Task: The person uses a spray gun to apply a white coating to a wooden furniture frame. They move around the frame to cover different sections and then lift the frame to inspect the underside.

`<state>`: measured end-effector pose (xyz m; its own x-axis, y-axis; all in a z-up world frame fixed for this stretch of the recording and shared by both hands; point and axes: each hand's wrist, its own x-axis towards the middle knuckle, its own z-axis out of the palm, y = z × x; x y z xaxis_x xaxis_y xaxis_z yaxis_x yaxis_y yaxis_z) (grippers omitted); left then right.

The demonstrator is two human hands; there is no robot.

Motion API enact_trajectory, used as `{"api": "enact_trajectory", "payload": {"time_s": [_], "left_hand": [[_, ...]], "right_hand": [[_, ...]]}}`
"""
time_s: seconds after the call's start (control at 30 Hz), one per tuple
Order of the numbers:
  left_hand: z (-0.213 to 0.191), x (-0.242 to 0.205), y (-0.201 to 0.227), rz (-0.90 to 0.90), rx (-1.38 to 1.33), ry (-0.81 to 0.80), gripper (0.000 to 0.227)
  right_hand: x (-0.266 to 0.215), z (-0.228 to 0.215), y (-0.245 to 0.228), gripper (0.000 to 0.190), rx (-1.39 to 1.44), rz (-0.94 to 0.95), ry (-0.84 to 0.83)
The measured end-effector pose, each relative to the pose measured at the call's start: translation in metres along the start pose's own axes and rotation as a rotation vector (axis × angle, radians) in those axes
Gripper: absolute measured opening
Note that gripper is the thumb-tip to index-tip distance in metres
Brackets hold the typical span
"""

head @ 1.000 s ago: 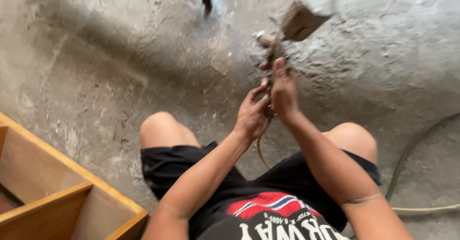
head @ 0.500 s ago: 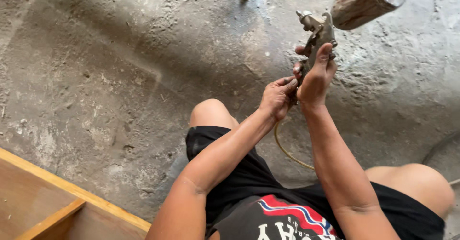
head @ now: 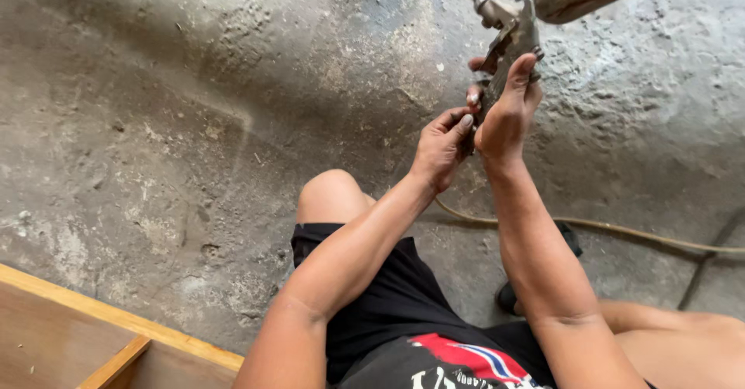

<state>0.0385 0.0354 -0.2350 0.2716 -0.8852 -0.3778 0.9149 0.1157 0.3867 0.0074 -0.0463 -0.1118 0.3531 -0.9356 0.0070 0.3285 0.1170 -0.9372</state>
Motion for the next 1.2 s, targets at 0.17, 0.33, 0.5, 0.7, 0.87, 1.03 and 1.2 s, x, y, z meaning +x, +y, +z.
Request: {"api": "enact_trajectory", "payload": {"time_s": [0.17, 0.33, 0.5, 0.7, 0.87, 1.03, 1.2], "left_hand": [[0.007, 0.016, 0.029, -0.005, 0.323, 0.044, 0.033], [0.009, -0.004, 0.075, 0.345, 1.539, 0.368, 0.046], [0.02, -0.043, 0.081, 0.582, 1.856, 0.278, 0.037], [0.042, -0.048, 0.075, 0.577, 1.917, 0.265, 0.036], [0.047, -0.042, 0.065, 0.588, 1.952, 0.229, 0.037], [0.052, -0.037, 0.06, 0.538, 1.956, 0.218, 0.038], [0.067, -0.035, 0.063, 0.66, 1.906, 0.166, 0.036]], "right_hand": [[0.019, -0.02, 0.024, 0.059, 0.036, 0.009, -0.002], [0.071, -0.045, 0.053, 0.065, -0.03, -0.074, -0.066], [0.099, -0.07, 0.077, 0.066, 0.04, -0.067, -0.095], [0.11, -0.083, 0.102, 0.066, 0.062, 0.065, -0.083], [0.096, -0.101, 0.127, 0.065, 0.004, 0.165, -0.04], [0.109, -0.096, 0.139, 0.065, -0.068, 0.118, -0.071], [0.132, -0.085, 0.115, 0.061, 0.012, -0.01, -0.143]]}}
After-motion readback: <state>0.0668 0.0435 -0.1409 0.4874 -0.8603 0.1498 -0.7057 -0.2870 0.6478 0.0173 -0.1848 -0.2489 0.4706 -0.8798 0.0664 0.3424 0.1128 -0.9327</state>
